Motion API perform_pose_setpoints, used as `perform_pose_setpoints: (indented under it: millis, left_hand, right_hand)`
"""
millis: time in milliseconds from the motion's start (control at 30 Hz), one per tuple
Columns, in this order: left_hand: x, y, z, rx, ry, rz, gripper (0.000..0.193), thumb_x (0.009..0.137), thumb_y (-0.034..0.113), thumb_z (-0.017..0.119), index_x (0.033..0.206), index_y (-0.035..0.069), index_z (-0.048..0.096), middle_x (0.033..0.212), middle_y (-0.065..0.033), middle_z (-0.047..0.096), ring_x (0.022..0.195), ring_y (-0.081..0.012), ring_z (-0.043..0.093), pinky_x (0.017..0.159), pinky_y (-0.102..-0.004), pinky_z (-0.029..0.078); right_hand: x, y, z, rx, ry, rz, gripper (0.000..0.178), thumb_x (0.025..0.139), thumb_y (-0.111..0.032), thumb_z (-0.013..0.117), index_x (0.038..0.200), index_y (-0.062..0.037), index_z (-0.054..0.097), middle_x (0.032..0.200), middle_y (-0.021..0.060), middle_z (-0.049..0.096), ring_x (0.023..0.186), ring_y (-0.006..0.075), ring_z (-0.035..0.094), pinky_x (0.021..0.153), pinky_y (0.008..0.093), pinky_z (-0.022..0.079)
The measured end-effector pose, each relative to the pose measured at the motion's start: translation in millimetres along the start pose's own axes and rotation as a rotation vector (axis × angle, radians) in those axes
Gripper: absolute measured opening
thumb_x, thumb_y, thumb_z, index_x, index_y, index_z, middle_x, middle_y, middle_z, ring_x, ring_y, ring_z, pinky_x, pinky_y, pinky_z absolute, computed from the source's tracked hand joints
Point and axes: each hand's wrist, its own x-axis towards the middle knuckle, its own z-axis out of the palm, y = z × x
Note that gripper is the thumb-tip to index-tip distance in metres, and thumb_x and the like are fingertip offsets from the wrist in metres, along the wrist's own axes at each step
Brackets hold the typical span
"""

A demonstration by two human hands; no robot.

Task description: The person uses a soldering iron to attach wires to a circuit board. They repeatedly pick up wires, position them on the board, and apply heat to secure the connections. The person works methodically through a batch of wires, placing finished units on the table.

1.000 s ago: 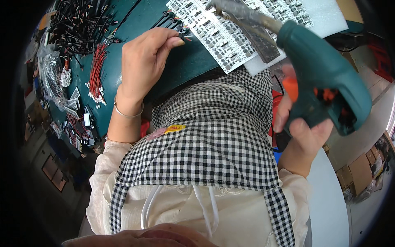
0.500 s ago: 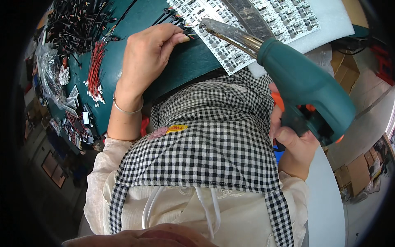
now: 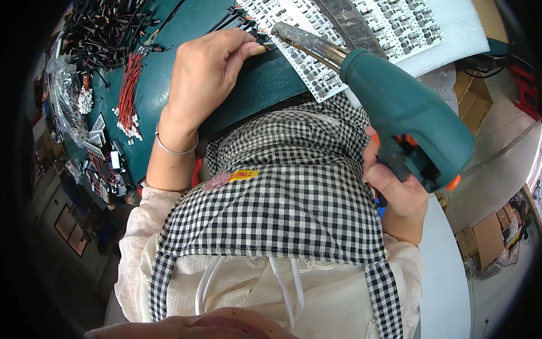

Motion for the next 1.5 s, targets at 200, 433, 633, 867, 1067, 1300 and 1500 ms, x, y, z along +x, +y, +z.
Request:
perform_pose_setpoints:
  millis: [200, 433, 633, 867, 1067, 1300, 1500]
  left_hand:
    - [0.3, 0.6, -0.6, 0.002, -0.006, -0.009, 0.009, 0.079, 0.014, 0.069, 0.081, 0.005, 0.067, 0.066, -0.0100, 0.061, 0.054, -0.0252, 0.058, 0.050, -0.0330, 0.045]
    - [0.4, 0.4, 0.8, 0.004, 0.003, 0.004, 0.009, 0.079, 0.014, 0.069, 0.080, 0.005, 0.067, 0.065, -0.0098, 0.061, 0.053, -0.0245, 0.057, 0.050, -0.0326, 0.045]
    - [0.0, 0.7, -0.1, 0.007, 0.000, 0.000, 0.010, 0.079, 0.015, 0.069, 0.080, 0.005, 0.067, 0.065, -0.0098, 0.060, 0.053, -0.0244, 0.057, 0.050, -0.0324, 0.045]
    - [0.3, 0.3, 0.8, 0.017, -0.003, 0.014, 0.009, 0.079, 0.014, 0.069, 0.080, 0.005, 0.067, 0.065, -0.0096, 0.061, 0.053, -0.0245, 0.057, 0.050, -0.0328, 0.045]
    - [-0.8, -1.3, 0.7, 0.009, -0.011, -0.001, 0.008, 0.079, 0.014, 0.068, 0.081, 0.006, 0.068, 0.066, -0.0095, 0.061, 0.054, -0.0247, 0.058, 0.050, -0.0330, 0.045]
    - [-1.9, -1.9, 1.1, 0.074, 0.002, 0.043, 0.011, 0.078, 0.016, 0.070, 0.079, 0.005, 0.065, 0.067, -0.0083, 0.062, 0.056, -0.0252, 0.059, 0.051, -0.0332, 0.046]
    - [-2.8, 0.1, 1.2, 0.101, -0.004, 0.068, 0.011, 0.076, 0.015, 0.071, 0.078, 0.006, 0.065, 0.069, -0.0068, 0.063, 0.057, -0.0243, 0.060, 0.050, -0.0324, 0.047]
  right_hand:
    - [2.1, 6.7, -4.4, -0.085, -0.025, -0.064, 0.065, 0.074, -0.021, 0.078, 0.118, 0.0114, 0.042, 0.102, 0.0196, 0.054, 0.053, 0.0150, 0.053, 0.042, 0.0243, 0.044]
    - [4.5, -3.0, 6.7, 0.011, -0.001, -0.043, 0.055, 0.070, -0.010, 0.078, 0.116, 0.0056, 0.051, 0.097, 0.0146, 0.060, 0.063, 0.0143, 0.056, 0.054, 0.0247, 0.045]
    - [2.5, 0.3, -7.1, -0.145, -0.092, -0.021, 0.049, 0.069, 0.001, 0.075, 0.112, 0.0016, 0.053, 0.088, 0.0121, 0.062, 0.066, 0.0144, 0.056, 0.057, 0.0253, 0.046]
    - [10.3, -9.2, 4.0, 0.044, 0.056, -0.068, 0.066, 0.072, -0.017, 0.074, 0.118, 0.0147, 0.039, 0.067, 0.0118, 0.052, 0.045, 0.0139, 0.047, 0.039, 0.0228, 0.039]
    - [11.4, -11.8, -1.4, 0.037, 0.059, -0.101, 0.076, 0.072, -0.024, 0.075, 0.121, 0.0195, 0.036, 0.056, 0.0091, 0.048, 0.040, 0.0129, 0.043, 0.036, 0.0227, 0.038]
    - [3.3, -13.3, -1.0, -0.007, 0.076, -0.090, 0.076, 0.071, -0.025, 0.078, 0.120, 0.0184, 0.038, 0.057, 0.0088, 0.049, 0.041, 0.0130, 0.045, 0.036, 0.0229, 0.038]
    - [-3.1, -11.5, -2.0, -0.036, 0.082, -0.073, 0.075, 0.070, -0.024, 0.079, 0.118, 0.0183, 0.040, 0.060, 0.0105, 0.051, 0.041, 0.0130, 0.045, 0.037, 0.0231, 0.039]
